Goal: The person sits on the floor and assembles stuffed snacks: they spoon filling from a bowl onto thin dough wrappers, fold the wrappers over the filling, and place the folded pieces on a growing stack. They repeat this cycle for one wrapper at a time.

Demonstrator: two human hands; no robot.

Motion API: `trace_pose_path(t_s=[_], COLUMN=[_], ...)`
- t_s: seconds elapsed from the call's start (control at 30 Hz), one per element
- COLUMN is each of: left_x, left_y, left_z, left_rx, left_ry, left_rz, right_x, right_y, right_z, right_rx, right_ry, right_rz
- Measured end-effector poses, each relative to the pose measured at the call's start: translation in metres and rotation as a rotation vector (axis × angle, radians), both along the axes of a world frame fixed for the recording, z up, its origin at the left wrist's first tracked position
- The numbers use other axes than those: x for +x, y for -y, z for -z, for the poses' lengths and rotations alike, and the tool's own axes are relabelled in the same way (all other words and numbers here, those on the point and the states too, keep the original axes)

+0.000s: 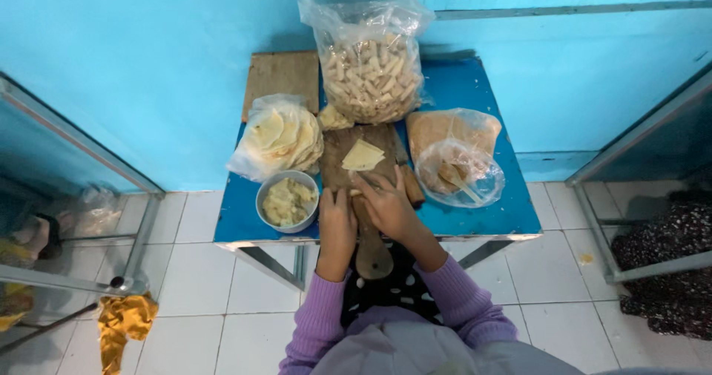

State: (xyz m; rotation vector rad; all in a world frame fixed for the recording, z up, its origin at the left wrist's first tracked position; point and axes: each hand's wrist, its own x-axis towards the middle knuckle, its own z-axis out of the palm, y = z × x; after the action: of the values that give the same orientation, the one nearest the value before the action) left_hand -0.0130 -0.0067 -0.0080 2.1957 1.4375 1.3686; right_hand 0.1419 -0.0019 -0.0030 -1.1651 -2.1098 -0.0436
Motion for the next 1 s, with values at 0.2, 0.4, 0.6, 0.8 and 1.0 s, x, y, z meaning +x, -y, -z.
trace_pose_path(t_s=[0.2, 0.4, 0.6, 0.8, 1.0], left_x=[0.0, 0.005, 0.004, 0.008, 0.005], left_y=[-0.002, -0.006, 0.003, 0.007, -0.009], left_z=[0.007, 0.005, -0.009, -0.016, -0.02], left_rx=[-0.039, 0.033, -0.029, -0.073, -0.016], left_ry=[-0.03, 0.047, 0.21, 0.249, 0.092], left_rz=[0.0, -0.004, 0.094, 0.154, 0.106], right_x=[-0.006, -0.01, 0.004, 0.022, 0.071], right_y=[-0.007, -0.017, -0.011, 0.002, 0.0], right_z=[-0.01, -0.017, -0.011, -0.032, -0.119], right_rx=[-0.076, -0.028, -0.361, -0.614, -0.253], right_ry=[-0.02, -0.072, -0.609, -0.822, -0.219], right_rz=[0.007, -0.016, -0.144, -0.457, -0.059])
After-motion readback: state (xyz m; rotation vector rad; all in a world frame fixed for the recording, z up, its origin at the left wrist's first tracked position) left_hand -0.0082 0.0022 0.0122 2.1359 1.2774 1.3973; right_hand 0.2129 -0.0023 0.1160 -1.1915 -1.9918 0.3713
